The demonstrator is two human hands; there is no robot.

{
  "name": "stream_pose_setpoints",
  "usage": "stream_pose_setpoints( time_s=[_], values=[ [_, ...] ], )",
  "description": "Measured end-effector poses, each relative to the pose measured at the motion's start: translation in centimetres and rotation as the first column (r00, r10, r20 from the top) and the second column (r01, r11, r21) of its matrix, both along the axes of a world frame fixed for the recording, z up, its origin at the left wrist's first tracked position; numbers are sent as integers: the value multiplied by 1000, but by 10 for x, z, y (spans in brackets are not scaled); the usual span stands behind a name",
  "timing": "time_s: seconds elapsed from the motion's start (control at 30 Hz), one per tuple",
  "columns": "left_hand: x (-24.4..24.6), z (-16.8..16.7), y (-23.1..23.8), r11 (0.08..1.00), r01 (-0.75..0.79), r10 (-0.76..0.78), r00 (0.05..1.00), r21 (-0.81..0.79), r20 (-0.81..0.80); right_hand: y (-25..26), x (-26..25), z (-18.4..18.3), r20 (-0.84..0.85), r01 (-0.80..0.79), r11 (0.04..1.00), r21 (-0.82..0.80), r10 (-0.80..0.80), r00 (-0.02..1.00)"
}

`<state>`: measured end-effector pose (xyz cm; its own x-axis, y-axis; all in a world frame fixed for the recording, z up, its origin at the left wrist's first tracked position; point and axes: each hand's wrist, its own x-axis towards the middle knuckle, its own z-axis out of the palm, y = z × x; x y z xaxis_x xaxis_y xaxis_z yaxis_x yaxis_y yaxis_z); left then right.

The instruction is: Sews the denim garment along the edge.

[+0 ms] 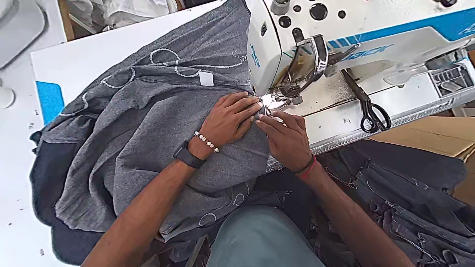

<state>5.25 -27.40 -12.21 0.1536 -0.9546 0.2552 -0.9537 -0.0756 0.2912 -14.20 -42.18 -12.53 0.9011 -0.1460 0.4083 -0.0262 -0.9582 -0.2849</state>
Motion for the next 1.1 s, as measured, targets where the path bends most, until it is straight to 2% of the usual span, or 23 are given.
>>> stream_pose_setpoints(
  time_s=[0.17,0.23,0.3,0.37,0.47,0.6,0.63,0.7,0.77,0.87,0.97,1.1],
  values=[
    [21,2,-4,993,114,-114,991,0,75,9,-4,-6,67,202,975,-88,-197,978],
    [14,3,-6,997,75,-75,993,5,87,12,-3,-6,116,248,964,-100,-237,965],
    [-5,5,-7,1000,-7,5,998,31,68,10,-4,-5,146,262,964,-36,-254,956],
    [-33,7,-5,990,-128,123,990,67,66,6,-5,-2,85,328,941,80,-334,939],
    [-63,4,-5,945,-299,285,952,134,108,-3,11,13,-142,409,893,189,-388,911],
    [-61,1,-1,958,-278,275,960,70,57,5,23,45,-210,302,902,307,-245,946],
    [-58,3,1,965,-254,251,967,68,44,11,20,46,-225,334,860,386,-264,938],
    [-53,4,3,972,-222,220,975,73,39,30,2,44,-341,428,716,551,-276,899],
    [-52,4,4,971,-221,218,975,94,46,60,-25,34,-385,458,587,668,-255,887],
    [-53,4,1,964,-251,244,967,89,76,83,-48,27,-262,367,464,806,-276,925],
    [-52,5,1,965,-255,248,963,60,108,79,-46,23,-225,357,443,822,-323,919],
    [-45,6,-2,974,-226,219,962,26,163,72,-38,22,-314,446,503,741,-328,891]
  ],
)
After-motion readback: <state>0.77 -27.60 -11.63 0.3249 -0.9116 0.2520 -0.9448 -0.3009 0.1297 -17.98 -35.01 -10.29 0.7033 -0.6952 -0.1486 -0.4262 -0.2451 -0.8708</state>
